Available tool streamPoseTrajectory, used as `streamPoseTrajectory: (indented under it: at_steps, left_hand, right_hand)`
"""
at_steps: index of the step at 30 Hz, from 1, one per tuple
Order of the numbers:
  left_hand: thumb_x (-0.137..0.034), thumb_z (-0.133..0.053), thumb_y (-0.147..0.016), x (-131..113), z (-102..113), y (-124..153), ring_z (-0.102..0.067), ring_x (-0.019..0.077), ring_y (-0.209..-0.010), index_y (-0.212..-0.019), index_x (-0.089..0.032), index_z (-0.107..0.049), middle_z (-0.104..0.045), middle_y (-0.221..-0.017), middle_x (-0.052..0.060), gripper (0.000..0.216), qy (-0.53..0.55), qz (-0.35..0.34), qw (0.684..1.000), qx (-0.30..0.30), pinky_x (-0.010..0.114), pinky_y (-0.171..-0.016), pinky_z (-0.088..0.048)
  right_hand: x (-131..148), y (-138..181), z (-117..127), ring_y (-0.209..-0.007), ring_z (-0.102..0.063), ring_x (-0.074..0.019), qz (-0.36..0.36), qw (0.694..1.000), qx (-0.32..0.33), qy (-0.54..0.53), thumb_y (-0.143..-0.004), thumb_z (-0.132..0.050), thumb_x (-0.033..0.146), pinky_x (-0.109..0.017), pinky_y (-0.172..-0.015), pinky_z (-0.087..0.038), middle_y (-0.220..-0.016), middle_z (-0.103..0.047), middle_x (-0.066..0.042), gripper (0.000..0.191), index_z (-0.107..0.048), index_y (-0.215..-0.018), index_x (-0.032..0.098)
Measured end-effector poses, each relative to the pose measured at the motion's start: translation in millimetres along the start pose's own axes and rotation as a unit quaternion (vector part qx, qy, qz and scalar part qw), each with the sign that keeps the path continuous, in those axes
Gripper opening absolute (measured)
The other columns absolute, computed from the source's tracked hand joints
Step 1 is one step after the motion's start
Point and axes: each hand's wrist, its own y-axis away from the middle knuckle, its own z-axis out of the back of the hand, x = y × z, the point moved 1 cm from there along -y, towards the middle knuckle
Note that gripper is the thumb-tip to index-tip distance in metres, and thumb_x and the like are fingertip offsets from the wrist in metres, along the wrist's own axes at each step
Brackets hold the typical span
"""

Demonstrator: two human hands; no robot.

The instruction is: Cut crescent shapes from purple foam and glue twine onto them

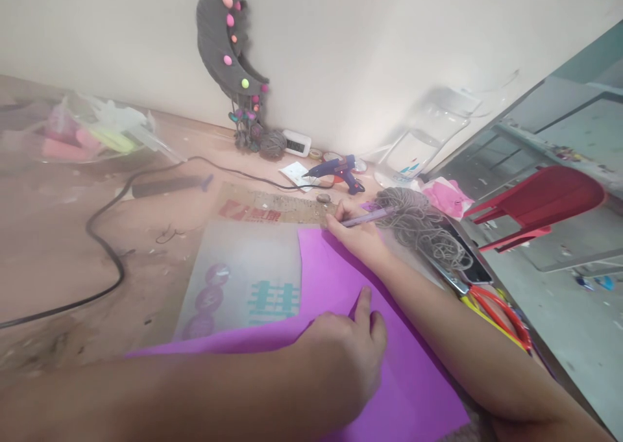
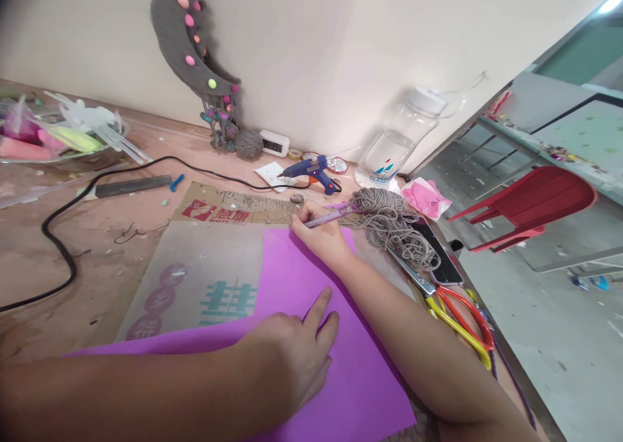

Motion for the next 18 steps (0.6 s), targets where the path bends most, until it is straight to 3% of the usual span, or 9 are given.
streamPoseTrajectory:
  at_steps: [3,7,10,14,16,18]
  left_hand:
    - [-0.023,-0.048,-0.092,0,0,-1,-0.058,0.0405,-0.123,-0.112,-0.016,-0.075,-0.048,-0.149,0.021,0.035,0.006,0.004,1.0,0.024,0.027,-0.041,-0.039]
    - [-0.022,-0.047,-0.093,2,2,0,-0.049,0.0434,-0.132,-0.114,-0.016,-0.075,-0.049,-0.148,0.02,0.035,-0.007,-0.004,1.0,-0.009,0.027,-0.041,-0.038]
    - [-0.022,-0.046,-0.094,3,7,0,-0.045,0.044,-0.136,-0.115,-0.018,-0.075,-0.051,-0.147,0.018,0.036,-0.011,-0.008,1.0,-0.005,0.027,-0.042,-0.04]
    - [-0.021,-0.043,-0.096,5,18,-3,-0.06,0.039,-0.121,-0.119,-0.02,-0.073,-0.049,-0.149,0.016,0.038,-0.001,-0.011,0.998,0.059,0.028,-0.04,-0.038]
    - [-0.022,-0.044,-0.096,5,21,-4,-0.069,0.0334,-0.104,-0.123,-0.02,-0.072,-0.048,-0.15,0.018,0.039,0.008,-0.003,0.997,0.079,0.03,-0.039,-0.037]
    - [-0.025,-0.047,-0.095,4,21,-6,-0.071,0.0309,-0.095,-0.127,-0.017,-0.069,-0.047,-0.15,0.021,0.04,0.011,0.011,0.997,0.073,0.03,-0.039,-0.037]
  right_hand:
    - [-3,0,-2,-0.05,-0.035,-0.011,0.014,1.0,-0.003,-0.01,-0.079,-0.057,0.027,-0.026,-0.051,-0.028,-0.054,-0.037,0.006,0.029,-0.035,-0.06,0.024]
    - [-4,0,-3,-0.05,-0.037,-0.0099,0.021,1.0,-0.006,-0.02,-0.079,-0.059,0.026,-0.025,-0.051,-0.029,-0.054,-0.039,0.006,0.031,-0.035,-0.059,0.023]
    - [-2,1,1,-0.05,-0.044,-0.0106,0.016,0.999,-0.006,-0.046,-0.083,-0.061,0.031,-0.024,-0.051,-0.035,-0.055,-0.047,0.006,0.025,-0.045,-0.065,0.022]
    - [-6,-5,15,-0.079,-0.066,-0.0184,0.08,0.996,-0.024,-0.013,-0.09,-0.058,0.033,-0.032,-0.076,-0.051,-0.083,-0.072,-0.002,0.014,-0.067,-0.09,0.022]
    - [-13,-10,22,-0.094,-0.068,-0.0221,0.112,0.992,-0.034,0.053,-0.092,-0.054,0.03,-0.037,-0.088,-0.051,-0.095,-0.075,-0.005,0.018,-0.07,-0.094,0.022]
    - [-23,-18,24,-0.096,-0.068,-0.0245,0.116,0.986,-0.033,0.112,-0.092,-0.055,0.028,-0.04,-0.091,-0.051,-0.099,-0.075,-0.007,0.019,-0.072,-0.096,0.021]
